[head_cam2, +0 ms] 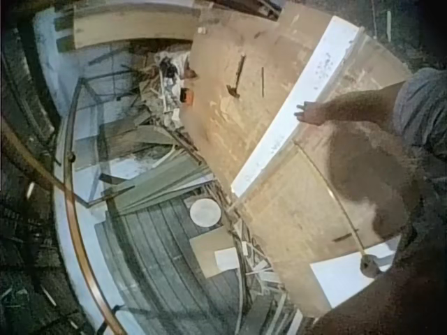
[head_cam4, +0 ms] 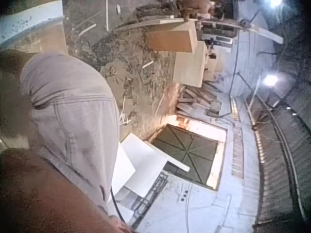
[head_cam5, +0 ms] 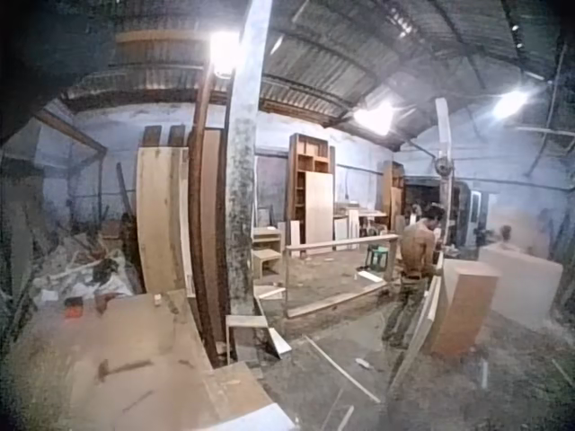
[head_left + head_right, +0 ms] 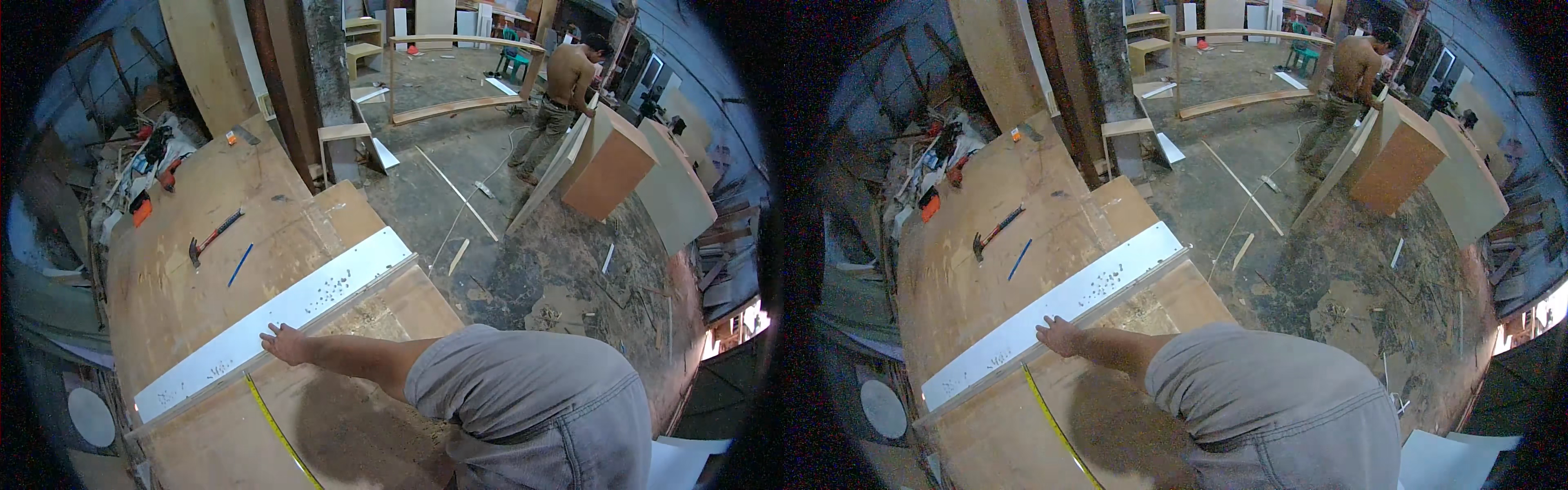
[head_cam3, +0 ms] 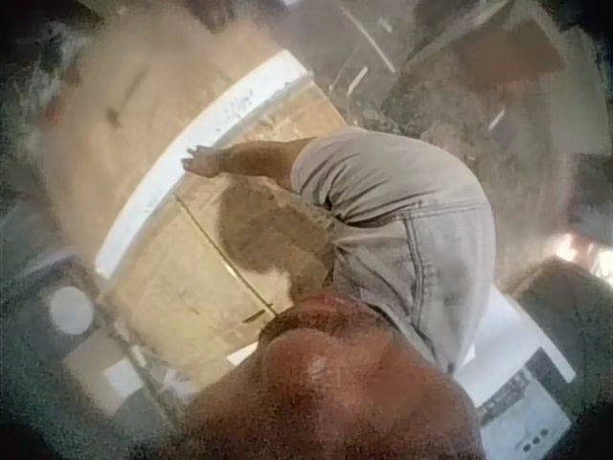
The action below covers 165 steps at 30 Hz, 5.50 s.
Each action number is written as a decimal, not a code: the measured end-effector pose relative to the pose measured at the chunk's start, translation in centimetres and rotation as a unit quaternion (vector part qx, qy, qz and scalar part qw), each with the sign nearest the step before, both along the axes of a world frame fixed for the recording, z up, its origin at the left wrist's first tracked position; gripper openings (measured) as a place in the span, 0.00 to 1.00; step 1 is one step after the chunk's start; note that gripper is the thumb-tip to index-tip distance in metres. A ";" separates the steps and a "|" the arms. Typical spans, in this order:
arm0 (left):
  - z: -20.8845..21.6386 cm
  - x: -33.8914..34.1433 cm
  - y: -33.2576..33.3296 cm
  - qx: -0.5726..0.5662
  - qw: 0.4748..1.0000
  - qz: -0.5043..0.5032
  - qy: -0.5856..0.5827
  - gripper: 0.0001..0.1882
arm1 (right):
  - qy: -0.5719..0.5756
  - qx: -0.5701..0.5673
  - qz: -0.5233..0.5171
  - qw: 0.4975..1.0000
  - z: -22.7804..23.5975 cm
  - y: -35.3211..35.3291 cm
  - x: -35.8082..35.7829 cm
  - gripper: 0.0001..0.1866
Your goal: The person measures a large white board on a workbench using a tape measure, after another person marks it with a pen and the recorder hammers a piece of wood.
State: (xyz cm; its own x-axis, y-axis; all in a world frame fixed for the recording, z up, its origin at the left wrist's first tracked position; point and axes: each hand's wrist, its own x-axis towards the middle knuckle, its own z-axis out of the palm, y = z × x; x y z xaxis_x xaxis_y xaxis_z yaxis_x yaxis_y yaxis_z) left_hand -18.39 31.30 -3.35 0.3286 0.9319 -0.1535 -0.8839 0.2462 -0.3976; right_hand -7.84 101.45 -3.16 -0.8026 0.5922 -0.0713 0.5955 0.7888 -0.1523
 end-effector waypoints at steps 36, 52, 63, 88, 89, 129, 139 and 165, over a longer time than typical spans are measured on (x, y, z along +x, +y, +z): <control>1.7 4.1 11.0 -0.228 0.344 0.021 0.911 0.23 | 0.014 -0.017 0.005 1.000 0.1 0.1 0.4 0.38; 1.8 2.7 9.5 -0.246 0.222 -0.061 0.942 0.23 | 0.011 -0.002 0.020 1.000 0.8 -0.3 -0.2 0.38; 1.9 2.6 9.7 -0.271 0.197 -0.043 0.941 0.23 | -0.003 0.000 0.013 1.000 1.9 -0.4 -0.5 0.40; -0.4 3.1 3.3 -0.387 0.095 -0.064 0.915 0.25 | 0.041 -0.069 -0.048 0.996 -5.2 3.4 0.3 0.36; -0.6 2.6 -1.2 -0.413 0.062 -0.084 0.905 0.25 | 0.087 -0.010 -0.003 0.996 -4.6 2.6 -1.6 0.36; 2.8 5.7 1.7 -0.552 0.092 -0.102 0.823 0.12 | 0.064 0.008 0.031 0.997 0.1 -0.9 -0.2 0.38; 4.0 4.5 3.4 -0.565 0.169 -0.069 0.805 0.10 | 0.063 0.059 0.034 0.996 -2.0 2.6 1.0 0.38; 3.9 3.0 3.0 -0.571 0.193 -0.131 0.788 0.14 | 0.029 0.124 -0.013 0.992 -2.9 4.3 1.0 0.32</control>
State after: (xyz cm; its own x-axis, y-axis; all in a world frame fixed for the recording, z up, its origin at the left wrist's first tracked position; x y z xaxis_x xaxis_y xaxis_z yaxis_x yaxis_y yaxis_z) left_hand -15.43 34.28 0.56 -0.9504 -0.0208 -0.3102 -0.1460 0.9108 0.3863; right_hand -6.86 105.77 -6.05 -0.7850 0.6065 0.1261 0.6123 0.7905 0.0099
